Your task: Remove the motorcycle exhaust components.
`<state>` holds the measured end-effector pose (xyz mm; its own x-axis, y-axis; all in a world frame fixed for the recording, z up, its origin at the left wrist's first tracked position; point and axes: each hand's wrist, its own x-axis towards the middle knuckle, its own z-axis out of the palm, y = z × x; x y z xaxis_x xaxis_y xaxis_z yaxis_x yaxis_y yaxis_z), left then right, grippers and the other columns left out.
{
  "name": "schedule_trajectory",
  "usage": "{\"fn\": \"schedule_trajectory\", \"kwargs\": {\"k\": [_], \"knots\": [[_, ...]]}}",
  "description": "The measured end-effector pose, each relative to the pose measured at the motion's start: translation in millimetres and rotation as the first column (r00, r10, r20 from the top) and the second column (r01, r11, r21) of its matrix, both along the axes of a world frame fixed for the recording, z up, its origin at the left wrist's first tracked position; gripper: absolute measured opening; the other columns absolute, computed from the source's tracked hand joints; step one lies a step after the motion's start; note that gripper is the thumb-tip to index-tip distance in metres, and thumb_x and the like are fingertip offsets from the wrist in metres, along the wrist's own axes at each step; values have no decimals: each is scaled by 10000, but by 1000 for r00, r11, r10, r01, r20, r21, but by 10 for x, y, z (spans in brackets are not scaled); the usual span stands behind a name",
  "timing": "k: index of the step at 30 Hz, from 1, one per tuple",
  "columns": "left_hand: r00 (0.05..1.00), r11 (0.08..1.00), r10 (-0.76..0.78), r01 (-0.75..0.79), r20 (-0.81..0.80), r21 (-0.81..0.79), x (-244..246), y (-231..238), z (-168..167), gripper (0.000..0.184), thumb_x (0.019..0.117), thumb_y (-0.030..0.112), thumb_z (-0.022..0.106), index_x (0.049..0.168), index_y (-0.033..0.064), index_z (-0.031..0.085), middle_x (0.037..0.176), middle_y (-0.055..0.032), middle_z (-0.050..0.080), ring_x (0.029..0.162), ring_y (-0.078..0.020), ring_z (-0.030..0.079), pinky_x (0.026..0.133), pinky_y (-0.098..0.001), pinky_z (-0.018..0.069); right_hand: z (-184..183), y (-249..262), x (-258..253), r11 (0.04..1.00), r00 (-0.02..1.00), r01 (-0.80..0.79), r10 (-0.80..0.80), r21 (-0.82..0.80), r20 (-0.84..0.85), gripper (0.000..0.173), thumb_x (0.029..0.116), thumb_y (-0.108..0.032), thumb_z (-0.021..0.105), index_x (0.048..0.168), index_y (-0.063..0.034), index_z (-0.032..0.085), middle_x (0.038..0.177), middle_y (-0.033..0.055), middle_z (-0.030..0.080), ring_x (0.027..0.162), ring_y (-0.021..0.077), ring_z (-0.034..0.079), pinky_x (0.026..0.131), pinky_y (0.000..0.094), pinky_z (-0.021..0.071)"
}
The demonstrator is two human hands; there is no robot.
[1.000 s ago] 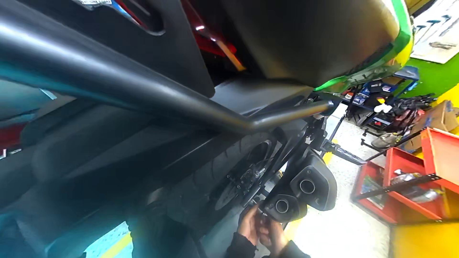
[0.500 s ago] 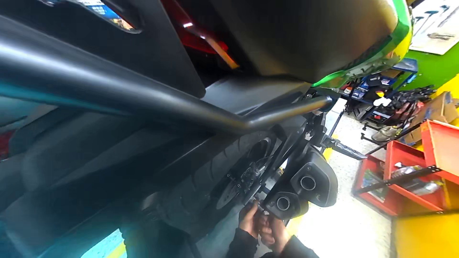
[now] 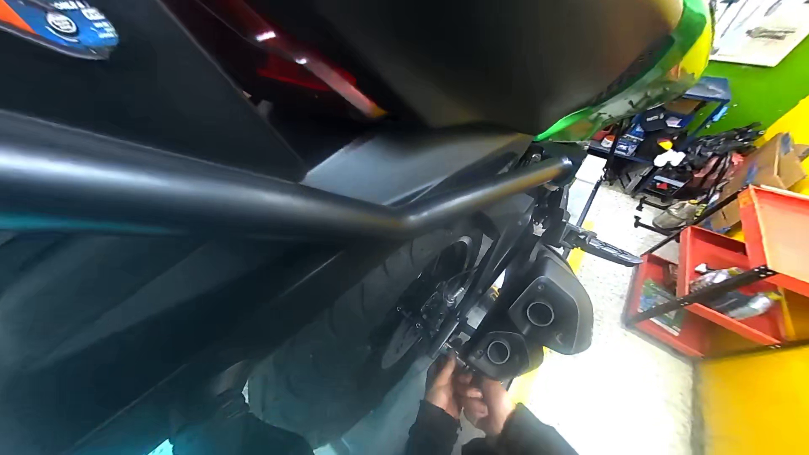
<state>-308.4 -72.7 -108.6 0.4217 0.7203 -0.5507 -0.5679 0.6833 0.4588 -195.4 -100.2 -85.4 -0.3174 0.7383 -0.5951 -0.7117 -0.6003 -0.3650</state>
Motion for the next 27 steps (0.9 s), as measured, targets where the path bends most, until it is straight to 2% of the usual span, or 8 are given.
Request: {"fn": "schedule_trajectory", "kwargs": {"k": [3,6,9,12,15,22,25,27], "knots": [[985,997,67,-72,-157,-29,75,15,161,353,1102,330,442,1186,18,585,782,-125,688,558,-180,640,487,-322,544,113,10,-82,997,811,-48,78,-67,580,405,1118,-354,360,993,-75,626,650,40,586,457,127,498,405,276,403],[970,992,121,-126,-213,-12,128,23,186,353,1090,296,488,1238,3,615,978,-133,720,778,-171,689,684,-325,580,11,0,-104,992,580,-101,-1,73,814,338,1076,-344,527,1084,-45,684,683,61,641,481,148,563,433,309,475],[932,973,223,-231,-285,6,175,23,167,308,1055,220,575,1229,-30,620,1026,-168,700,871,-211,676,781,-366,576,-105,42,-139,985,557,-44,-115,168,822,297,1065,-287,540,986,-49,700,639,31,602,478,123,526,461,306,471],[979,988,153,-152,-133,16,97,0,31,330,1098,292,451,1122,14,627,796,-107,672,598,-160,630,526,-302,545,-116,49,-200,992,693,66,-120,103,710,366,1095,-272,464,856,-57,639,574,13,534,435,106,454,413,274,404],[998,997,40,-43,51,59,-17,-2,-48,479,1120,381,293,1129,28,617,791,-86,667,573,-150,612,510,-288,534,-57,57,-261,986,812,161,-159,45,561,430,1119,-270,346,770,-101,533,509,-26,442,381,74,364,365,233,315],[995,990,17,-30,-99,-135,79,46,177,507,1100,454,374,865,53,579,519,-52,536,369,-173,514,363,-330,473,245,78,-139,994,995,96,-97,-43,-19,530,1097,-329,159,706,-164,476,478,-77,406,337,-9,347,326,142,290],[978,976,30,-73,-205,-204,150,40,336,542,1082,486,416,767,66,552,492,-43,483,351,-172,466,350,-345,442,496,100,-126,996,985,-5,20,-87,174,453,1111,-276,206,754,-161,460,475,-90,373,333,-35,335,319,118,268],[940,983,71,-124,-334,-138,206,24,376,432,1077,452,456,963,69,619,696,-66,614,530,-158,578,478,-334,513,343,83,-117,993,791,-77,114,-86,601,382,1126,-286,342,896,-93,579,574,-14,492,431,70,432,400,228,358]]}}
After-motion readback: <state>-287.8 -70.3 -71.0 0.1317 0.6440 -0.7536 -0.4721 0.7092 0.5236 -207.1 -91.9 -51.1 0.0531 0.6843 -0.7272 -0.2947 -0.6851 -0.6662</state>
